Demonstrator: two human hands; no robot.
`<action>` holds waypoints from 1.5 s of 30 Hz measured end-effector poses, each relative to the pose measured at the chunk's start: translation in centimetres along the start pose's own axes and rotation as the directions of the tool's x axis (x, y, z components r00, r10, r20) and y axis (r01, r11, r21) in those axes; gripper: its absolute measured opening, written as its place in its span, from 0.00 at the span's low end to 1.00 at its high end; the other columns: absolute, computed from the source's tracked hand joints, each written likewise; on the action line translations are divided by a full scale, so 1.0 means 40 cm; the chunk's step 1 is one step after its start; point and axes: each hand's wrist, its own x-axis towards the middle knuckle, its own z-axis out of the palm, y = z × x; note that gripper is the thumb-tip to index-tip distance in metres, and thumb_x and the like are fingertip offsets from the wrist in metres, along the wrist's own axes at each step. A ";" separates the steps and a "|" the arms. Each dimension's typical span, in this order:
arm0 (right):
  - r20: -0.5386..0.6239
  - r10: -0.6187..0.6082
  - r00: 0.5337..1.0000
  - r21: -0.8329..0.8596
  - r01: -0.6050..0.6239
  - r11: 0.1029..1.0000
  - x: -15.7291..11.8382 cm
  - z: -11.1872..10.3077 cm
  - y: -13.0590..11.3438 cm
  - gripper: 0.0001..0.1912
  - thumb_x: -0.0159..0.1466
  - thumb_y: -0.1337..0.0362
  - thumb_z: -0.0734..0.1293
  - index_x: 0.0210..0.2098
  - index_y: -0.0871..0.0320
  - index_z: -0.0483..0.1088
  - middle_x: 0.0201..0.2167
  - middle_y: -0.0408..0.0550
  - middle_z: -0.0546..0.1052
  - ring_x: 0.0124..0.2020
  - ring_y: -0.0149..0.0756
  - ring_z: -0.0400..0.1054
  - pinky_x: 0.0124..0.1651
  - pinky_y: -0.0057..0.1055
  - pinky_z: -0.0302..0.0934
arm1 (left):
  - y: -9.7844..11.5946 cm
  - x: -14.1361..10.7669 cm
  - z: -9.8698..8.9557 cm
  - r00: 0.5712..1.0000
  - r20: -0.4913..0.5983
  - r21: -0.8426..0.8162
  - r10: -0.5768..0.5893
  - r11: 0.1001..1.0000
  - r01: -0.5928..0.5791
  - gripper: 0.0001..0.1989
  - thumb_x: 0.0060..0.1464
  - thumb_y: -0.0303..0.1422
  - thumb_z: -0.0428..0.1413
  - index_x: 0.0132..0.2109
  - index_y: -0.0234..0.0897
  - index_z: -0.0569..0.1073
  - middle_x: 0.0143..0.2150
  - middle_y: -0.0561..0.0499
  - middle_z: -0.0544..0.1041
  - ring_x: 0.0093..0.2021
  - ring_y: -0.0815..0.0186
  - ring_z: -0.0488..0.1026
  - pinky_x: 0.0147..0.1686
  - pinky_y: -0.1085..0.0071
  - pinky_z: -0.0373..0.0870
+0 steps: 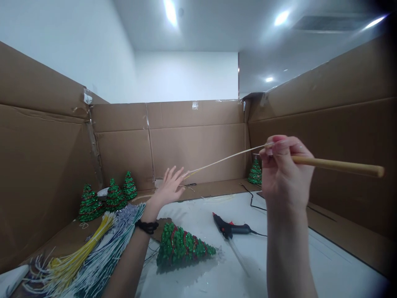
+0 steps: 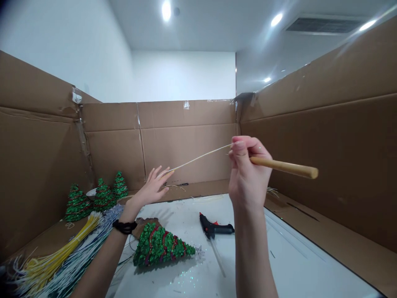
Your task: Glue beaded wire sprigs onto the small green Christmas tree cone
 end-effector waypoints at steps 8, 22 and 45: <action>0.388 0.173 0.906 -0.109 -0.141 0.984 -0.067 0.093 0.021 0.13 0.55 0.56 0.69 0.23 0.56 0.66 0.26 0.43 0.68 0.28 0.30 0.61 0.30 0.29 0.56 | 0.108 -0.009 -0.136 0.973 -0.090 -0.628 -0.212 0.771 0.110 0.19 0.63 0.38 0.37 0.50 0.39 0.69 0.52 0.47 0.72 0.56 0.63 0.63 0.60 0.60 0.54; 0.620 0.301 0.725 -0.285 -0.149 0.947 -0.107 0.138 0.081 0.14 0.63 0.55 0.62 0.26 0.57 0.67 0.23 0.42 0.68 0.26 0.29 0.59 0.30 0.28 0.53 | 0.236 -0.032 -0.190 0.946 0.043 -0.880 -0.320 0.436 0.187 0.09 0.60 0.38 0.45 0.35 0.39 0.63 0.23 0.59 0.52 0.22 0.74 0.49 0.20 0.76 0.47; 0.736 0.196 0.648 -0.467 0.278 0.839 -0.110 0.128 0.032 0.08 0.64 0.65 0.59 0.30 0.55 0.68 0.25 0.43 0.69 0.29 0.32 0.58 0.30 0.28 0.50 | 0.246 -0.050 -0.221 0.907 -0.231 -0.401 -0.352 0.884 0.241 0.14 0.59 0.36 0.44 0.25 0.38 0.60 0.19 0.59 0.54 0.21 0.73 0.50 0.22 0.73 0.45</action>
